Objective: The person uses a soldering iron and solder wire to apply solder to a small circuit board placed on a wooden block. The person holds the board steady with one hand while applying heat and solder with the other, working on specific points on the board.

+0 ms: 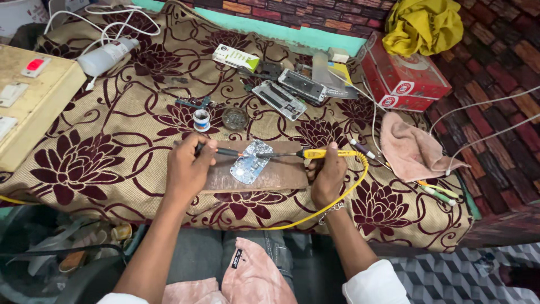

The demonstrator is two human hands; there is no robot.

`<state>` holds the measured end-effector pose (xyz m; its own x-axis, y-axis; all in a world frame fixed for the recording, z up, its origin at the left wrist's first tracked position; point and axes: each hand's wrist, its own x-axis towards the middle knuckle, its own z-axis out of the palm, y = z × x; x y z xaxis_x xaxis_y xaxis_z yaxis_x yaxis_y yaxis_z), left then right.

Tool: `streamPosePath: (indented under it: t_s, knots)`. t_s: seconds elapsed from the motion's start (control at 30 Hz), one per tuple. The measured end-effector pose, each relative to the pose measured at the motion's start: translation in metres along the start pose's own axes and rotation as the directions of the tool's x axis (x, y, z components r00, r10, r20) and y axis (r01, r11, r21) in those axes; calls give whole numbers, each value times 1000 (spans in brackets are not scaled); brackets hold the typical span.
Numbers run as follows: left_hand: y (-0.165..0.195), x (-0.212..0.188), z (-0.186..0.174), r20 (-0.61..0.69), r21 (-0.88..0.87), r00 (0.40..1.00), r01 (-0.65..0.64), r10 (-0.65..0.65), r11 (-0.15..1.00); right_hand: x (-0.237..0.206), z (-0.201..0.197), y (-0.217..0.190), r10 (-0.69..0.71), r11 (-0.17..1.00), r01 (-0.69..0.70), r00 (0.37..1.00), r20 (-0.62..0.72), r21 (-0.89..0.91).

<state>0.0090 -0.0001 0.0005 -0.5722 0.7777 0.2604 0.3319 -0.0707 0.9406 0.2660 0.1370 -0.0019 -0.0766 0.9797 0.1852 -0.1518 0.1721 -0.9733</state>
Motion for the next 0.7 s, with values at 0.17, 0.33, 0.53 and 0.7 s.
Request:
streamPosePath:
  t_s: [0.17,0.33,0.53,0.7]
  knots:
    - [3,-1,-1,-60,140,996,-60,69,988,5,-1,5,54,996,-49,996,-72,70]
    - [2,-1,1,-111,121,986,-110,124,987,7,-2,8,60,993,-47,991,-118,106]
    - [-2,0,1,-133,16,985,-110,112,994,7,-3,9,54,986,-34,992,-113,165]
    - [-5,0,0,-137,-104,990,-29,14,994,9,-2,10,143,978,-120,982,-125,172]
